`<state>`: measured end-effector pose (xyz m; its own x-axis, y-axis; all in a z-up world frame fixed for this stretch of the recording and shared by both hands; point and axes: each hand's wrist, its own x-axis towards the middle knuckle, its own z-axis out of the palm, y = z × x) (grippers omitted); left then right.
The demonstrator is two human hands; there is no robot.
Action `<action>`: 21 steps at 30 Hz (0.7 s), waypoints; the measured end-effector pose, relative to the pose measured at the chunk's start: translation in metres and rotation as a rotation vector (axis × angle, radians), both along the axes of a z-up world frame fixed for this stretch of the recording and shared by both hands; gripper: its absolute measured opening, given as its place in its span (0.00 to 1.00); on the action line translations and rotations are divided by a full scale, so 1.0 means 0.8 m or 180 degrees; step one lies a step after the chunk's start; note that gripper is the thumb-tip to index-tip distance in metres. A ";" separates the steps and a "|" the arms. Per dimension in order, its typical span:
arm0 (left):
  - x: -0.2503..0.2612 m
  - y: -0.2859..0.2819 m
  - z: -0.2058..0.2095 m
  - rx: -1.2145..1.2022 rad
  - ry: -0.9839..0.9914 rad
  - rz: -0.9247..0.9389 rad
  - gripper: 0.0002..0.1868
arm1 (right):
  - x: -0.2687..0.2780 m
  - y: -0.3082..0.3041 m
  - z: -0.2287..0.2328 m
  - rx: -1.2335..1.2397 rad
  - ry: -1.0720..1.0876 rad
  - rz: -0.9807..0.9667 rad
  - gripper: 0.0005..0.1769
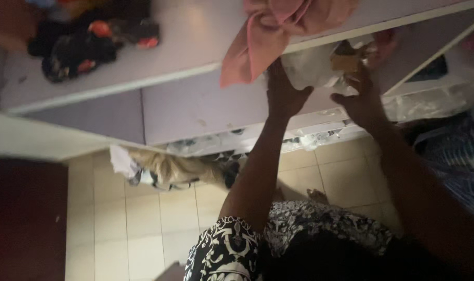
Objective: The person removes various items from a shelf, including a pink cloth, a small bottle, and packaged clothing, placing them on a bed. They then wipe the shelf with the cloth and return some items to the shelf.
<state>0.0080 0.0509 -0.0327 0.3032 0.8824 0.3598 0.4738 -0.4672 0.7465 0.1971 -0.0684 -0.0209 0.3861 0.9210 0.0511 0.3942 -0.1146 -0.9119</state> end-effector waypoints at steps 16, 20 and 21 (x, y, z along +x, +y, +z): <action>0.024 0.134 -0.181 0.0934 0.1217 -0.0222 0.25 | -0.020 0.056 -0.010 0.0101 -0.0570 -0.0539 0.49; 0.014 0.161 -0.227 0.0038 0.1901 -0.0397 0.20 | -0.011 0.082 -0.025 0.1108 -0.0624 -0.0064 0.43; 0.010 0.164 -0.226 0.0489 0.0884 -0.0110 0.26 | -0.009 0.089 -0.027 0.1383 -0.0482 0.0210 0.35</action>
<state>0.0157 0.1819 -0.2136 0.4374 0.8116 0.3873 0.6314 -0.5838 0.5104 0.1902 0.0027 -0.0427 0.2857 0.8242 0.4889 0.5202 0.2951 -0.8015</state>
